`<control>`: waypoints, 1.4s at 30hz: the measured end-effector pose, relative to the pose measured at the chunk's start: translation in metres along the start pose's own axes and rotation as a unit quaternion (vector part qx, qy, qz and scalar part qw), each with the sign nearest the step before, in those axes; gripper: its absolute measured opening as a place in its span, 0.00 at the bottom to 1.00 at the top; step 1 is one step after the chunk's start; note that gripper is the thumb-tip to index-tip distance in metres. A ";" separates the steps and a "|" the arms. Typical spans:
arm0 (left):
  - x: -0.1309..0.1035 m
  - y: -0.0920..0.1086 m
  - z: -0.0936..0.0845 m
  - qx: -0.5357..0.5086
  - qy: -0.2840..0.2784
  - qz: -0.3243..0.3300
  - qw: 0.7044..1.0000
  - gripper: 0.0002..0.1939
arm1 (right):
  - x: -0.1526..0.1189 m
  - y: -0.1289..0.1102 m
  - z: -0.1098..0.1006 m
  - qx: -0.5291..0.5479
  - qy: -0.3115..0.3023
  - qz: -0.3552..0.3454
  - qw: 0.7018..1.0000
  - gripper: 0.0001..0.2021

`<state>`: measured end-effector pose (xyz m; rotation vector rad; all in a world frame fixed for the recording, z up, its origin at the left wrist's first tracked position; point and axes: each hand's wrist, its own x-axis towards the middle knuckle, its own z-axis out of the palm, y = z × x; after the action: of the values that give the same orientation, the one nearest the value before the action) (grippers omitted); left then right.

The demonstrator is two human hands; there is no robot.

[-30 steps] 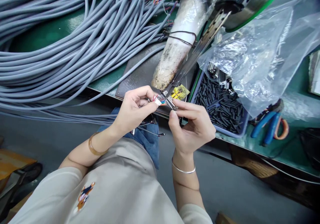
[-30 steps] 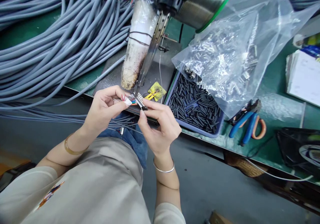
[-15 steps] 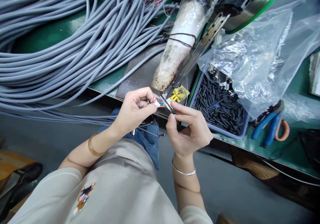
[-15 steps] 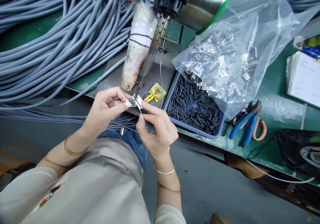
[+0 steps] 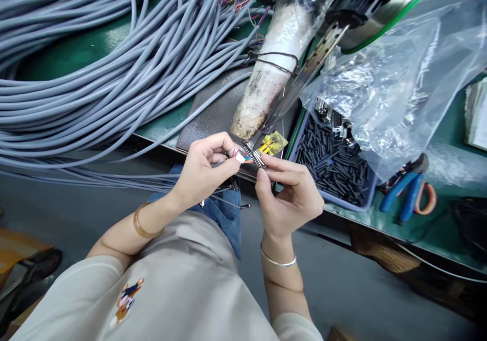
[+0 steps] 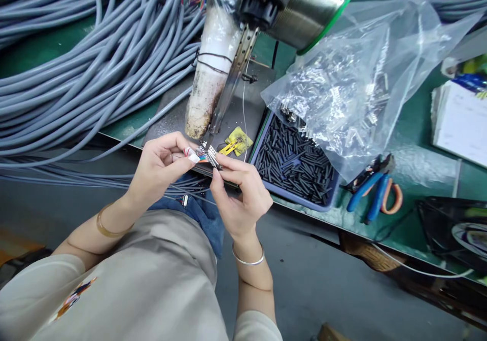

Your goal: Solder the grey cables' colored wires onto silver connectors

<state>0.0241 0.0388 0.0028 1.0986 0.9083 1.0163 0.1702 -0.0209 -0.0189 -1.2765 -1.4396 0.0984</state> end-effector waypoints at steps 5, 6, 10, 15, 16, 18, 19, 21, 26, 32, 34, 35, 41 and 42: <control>0.000 -0.001 0.002 0.024 0.005 0.013 1.000 0.07 | -0.001 0.001 0.001 -0.007 -0.002 -0.009 1.000 0.09; -0.001 -0.001 0.003 0.030 0.007 0.015 0.999 0.07 | -0.001 0.001 0.001 -0.008 -0.001 -0.010 1.000 0.09; -0.001 0.000 0.004 0.045 0.017 0.020 0.999 0.09 | 0.002 0.001 0.002 -0.012 0.001 -0.016 1.000 0.09; -0.002 0.004 0.005 0.051 0.025 0.036 0.998 0.10 | 0.008 -0.002 0.000 -0.033 -0.001 -0.025 0.999 0.08; -0.001 0.005 0.005 0.051 0.026 0.035 0.998 0.10 | 0.008 -0.003 -0.001 -0.038 -0.003 -0.024 0.999 0.08; -0.001 0.006 0.005 0.049 0.024 0.030 0.998 0.10 | 0.008 -0.003 -0.002 -0.048 -0.010 -0.026 0.998 0.07; -0.001 0.006 0.005 0.047 0.021 0.025 0.998 0.09 | 0.007 -0.003 -0.002 -0.056 -0.013 -0.032 0.998 0.07; -0.001 0.005 0.003 0.044 0.014 0.015 0.999 0.09 | 0.004 -0.003 -0.003 -0.079 -0.018 -0.056 0.995 0.08; -0.002 0.004 0.000 0.038 0.001 -0.015 0.999 0.10 | -0.001 -0.001 -0.002 -0.071 -0.014 -0.050 0.996 0.10; -0.003 0.004 -0.001 0.014 -0.007 -0.014 1.000 0.08 | 0.001 -0.003 0.000 -0.038 -0.015 -0.003 0.999 0.09; -0.004 0.003 0.000 0.015 0.004 0.000 1.000 0.08 | 0.001 -0.003 0.000 -0.075 -0.010 -0.041 0.996 0.09; -0.004 0.003 0.001 0.017 0.009 0.005 1.000 0.08 | 0.001 -0.003 0.001 -0.089 -0.008 -0.055 0.994 0.10; -0.003 0.003 0.004 0.036 0.027 0.026 0.999 0.09 | 0.001 -0.001 0.001 -0.091 -0.014 -0.068 0.993 0.10; -0.003 0.003 0.004 0.038 0.027 0.027 0.999 0.09 | 0.001 0.000 0.000 -0.087 -0.015 -0.065 0.994 0.10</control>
<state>0.0265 0.0358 0.0071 1.1694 0.9721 1.0684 0.1702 -0.0196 -0.0181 -1.3222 -1.5805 -0.0962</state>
